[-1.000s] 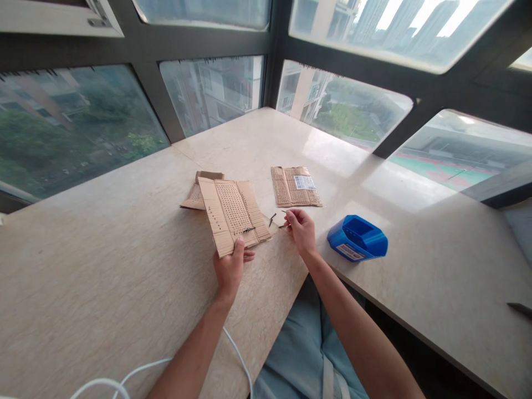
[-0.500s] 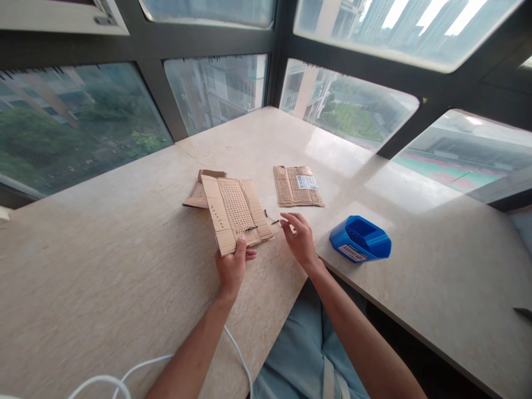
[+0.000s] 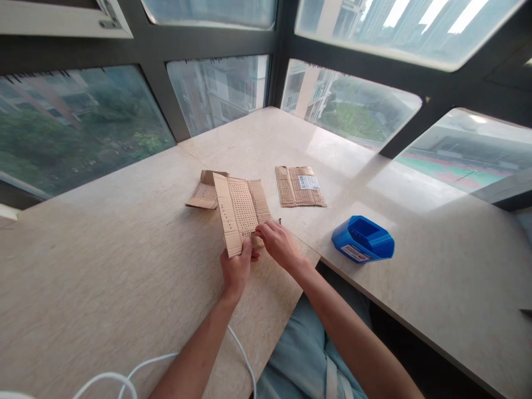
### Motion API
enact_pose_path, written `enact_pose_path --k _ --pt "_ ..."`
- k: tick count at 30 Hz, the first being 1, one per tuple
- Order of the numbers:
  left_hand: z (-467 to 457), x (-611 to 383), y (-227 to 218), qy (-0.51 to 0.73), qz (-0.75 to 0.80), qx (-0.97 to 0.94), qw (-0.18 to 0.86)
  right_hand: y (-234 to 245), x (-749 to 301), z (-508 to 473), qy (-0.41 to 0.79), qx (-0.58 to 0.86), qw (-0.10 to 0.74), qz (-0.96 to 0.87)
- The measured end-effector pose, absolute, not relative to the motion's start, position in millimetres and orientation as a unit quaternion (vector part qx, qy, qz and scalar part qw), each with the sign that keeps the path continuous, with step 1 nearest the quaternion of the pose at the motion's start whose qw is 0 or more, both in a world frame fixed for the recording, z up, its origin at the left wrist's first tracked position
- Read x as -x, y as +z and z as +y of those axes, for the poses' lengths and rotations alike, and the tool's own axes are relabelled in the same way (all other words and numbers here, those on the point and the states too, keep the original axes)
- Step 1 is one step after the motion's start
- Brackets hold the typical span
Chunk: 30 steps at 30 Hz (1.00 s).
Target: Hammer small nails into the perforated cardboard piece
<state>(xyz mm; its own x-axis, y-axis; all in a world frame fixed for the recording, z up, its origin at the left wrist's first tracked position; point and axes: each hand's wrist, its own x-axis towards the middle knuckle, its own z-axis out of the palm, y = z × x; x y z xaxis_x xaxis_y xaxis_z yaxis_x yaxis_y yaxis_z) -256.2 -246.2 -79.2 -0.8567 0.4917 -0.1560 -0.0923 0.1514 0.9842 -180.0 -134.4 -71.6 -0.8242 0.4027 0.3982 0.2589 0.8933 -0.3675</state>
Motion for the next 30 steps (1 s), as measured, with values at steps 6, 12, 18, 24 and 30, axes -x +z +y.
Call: enact_pose_path --k 6,12,18,24,30 --pt "-247 256 -79 0.630 0.727 -0.146 0.231 -59 170 -121 0.078 0.037 0.214 -0.973" --pt "-248 258 -78 0.639 0.717 -0.140 0.240 -62 174 -126 0.141 0.084 0.242 -0.957" --pt "-248 259 -80 0.631 0.725 -0.147 0.232 -65 182 -132 0.172 0.178 0.236 -0.940" --pt "-248 258 -78 0.645 0.714 -0.131 0.238 -60 183 -122 0.177 0.074 0.221 -0.956" --pt "-246 256 -72 0.641 0.719 -0.108 0.245 -57 180 -122 0.204 0.028 0.236 -0.950"
